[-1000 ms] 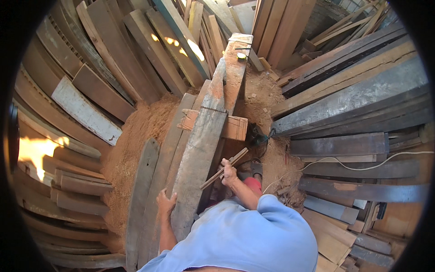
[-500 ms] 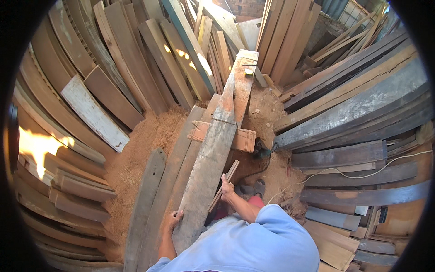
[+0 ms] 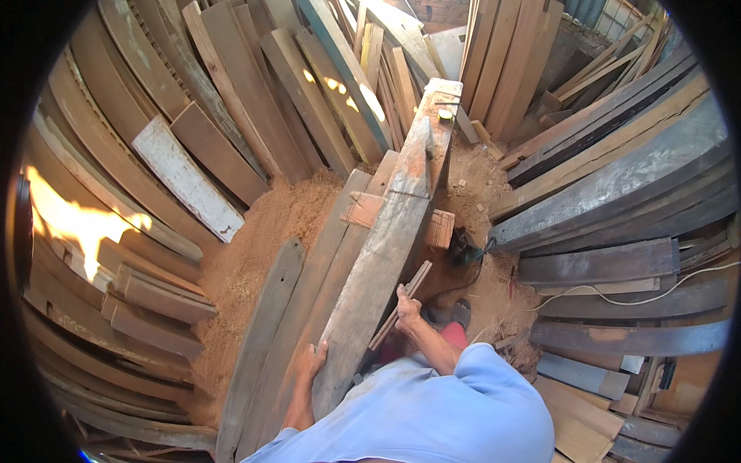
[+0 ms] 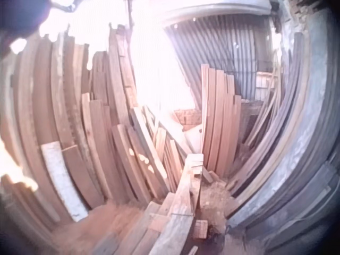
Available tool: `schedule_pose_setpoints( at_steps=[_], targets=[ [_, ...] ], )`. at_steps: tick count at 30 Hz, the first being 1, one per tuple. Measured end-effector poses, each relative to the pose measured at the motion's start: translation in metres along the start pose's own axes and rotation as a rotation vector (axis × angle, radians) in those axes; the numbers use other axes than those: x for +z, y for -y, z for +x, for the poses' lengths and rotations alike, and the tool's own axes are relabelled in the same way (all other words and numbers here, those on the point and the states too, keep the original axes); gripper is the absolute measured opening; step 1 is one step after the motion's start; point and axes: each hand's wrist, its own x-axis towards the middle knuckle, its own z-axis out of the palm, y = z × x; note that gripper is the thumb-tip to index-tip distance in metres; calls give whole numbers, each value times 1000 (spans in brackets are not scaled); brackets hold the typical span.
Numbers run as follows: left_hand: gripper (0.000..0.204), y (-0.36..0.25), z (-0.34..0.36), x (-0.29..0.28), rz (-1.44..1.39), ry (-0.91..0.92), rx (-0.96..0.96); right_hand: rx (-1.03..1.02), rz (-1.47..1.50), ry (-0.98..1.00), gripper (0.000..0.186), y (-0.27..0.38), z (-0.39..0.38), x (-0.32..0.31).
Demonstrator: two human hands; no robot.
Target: The person cuts a board using a circular saw, moves several long boards, and then measures and marks a board using a tape measure and a pencil.
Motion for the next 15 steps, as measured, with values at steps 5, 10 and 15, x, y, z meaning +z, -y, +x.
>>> schedule_pose_setpoints(
  at_steps=[5,10,15],
  targets=[
    [85,-2,4,12,-22,104,32,57,-98,-95,49,29,-47,-11],
    [80,-1,15,19,-140,109,32,-90,-303,-115,49,39,-64,-4],
    [78,4,31,14,-179,129,10,-133,-290,-44,52,45,-68,12]
  ],
)
